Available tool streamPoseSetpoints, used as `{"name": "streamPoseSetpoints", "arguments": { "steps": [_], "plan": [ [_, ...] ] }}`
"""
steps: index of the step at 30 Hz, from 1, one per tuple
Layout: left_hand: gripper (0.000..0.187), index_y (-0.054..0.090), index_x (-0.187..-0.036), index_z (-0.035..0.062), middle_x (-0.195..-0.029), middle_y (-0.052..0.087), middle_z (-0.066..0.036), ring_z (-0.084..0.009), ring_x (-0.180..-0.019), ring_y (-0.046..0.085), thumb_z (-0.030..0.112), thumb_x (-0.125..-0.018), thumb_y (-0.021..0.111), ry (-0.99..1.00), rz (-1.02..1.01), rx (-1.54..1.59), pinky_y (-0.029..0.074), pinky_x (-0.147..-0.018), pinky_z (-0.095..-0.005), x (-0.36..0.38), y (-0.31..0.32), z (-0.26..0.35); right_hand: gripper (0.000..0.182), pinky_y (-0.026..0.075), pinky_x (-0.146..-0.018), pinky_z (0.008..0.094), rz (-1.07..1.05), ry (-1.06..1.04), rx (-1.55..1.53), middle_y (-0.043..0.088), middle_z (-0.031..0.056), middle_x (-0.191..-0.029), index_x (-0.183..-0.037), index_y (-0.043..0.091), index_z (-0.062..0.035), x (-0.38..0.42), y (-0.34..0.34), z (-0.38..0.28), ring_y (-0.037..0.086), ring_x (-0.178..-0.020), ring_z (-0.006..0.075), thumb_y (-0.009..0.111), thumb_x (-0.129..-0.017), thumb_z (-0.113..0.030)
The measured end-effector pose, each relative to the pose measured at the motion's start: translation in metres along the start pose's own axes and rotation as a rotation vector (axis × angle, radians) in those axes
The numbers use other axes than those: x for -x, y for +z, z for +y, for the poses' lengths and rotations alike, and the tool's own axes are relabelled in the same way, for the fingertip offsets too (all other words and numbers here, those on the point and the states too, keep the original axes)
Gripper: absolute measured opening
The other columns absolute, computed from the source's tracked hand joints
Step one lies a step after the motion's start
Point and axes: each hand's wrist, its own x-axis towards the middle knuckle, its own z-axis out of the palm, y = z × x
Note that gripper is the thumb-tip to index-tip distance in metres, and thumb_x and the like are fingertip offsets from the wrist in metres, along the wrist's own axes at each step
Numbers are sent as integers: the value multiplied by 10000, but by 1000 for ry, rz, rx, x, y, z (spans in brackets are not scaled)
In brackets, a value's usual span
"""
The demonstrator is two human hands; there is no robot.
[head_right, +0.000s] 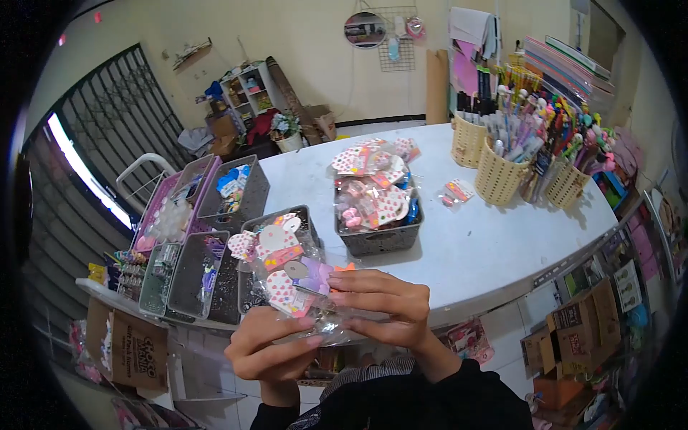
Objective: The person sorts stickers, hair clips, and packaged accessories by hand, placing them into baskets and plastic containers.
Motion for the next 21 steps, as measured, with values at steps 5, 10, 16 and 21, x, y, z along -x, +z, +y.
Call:
{"name": "streamPoseSetpoints", "arguments": {
  "steps": [5,10,16,21],
  "plan": [
    [202,673,-702,113,-745,644,-55,-149,-586,561,38,-516,699,-17,341,-115,399,-526,-248,17,-15,-11,243,473,-776,398,229,6,-33,623,201,-888,-912,609,53,3,2,3,600,-884,331,657,-694,-43],
    [283,650,-797,41,-749,635,-75,-232,-659,544,-27,-523,626,-190,81,-304,417,-645,-305,23,-16,-28,270,471,-794,412,45,-116,276,609,204,-919,-933,600,58,-15,-24,-16,597,-888,335,649,-678,-17],
    [241,659,-828,107,-745,632,-4,-235,-844,527,165,-595,636,-181,96,-387,336,-806,-340,47,-13,-36,264,485,-763,357,-545,-326,278,570,185,-995,-948,606,20,-78,8,-20,581,-887,319,614,-693,-50],
    [251,651,-800,96,-738,612,-29,-240,-859,543,192,-570,681,-178,45,-491,326,-817,-362,53,-9,-35,319,443,-813,377,-1096,-144,88,522,206,-1110,-1069,558,-22,-134,103,26,531,-978,336,559,-789,-175]
  ]
}}
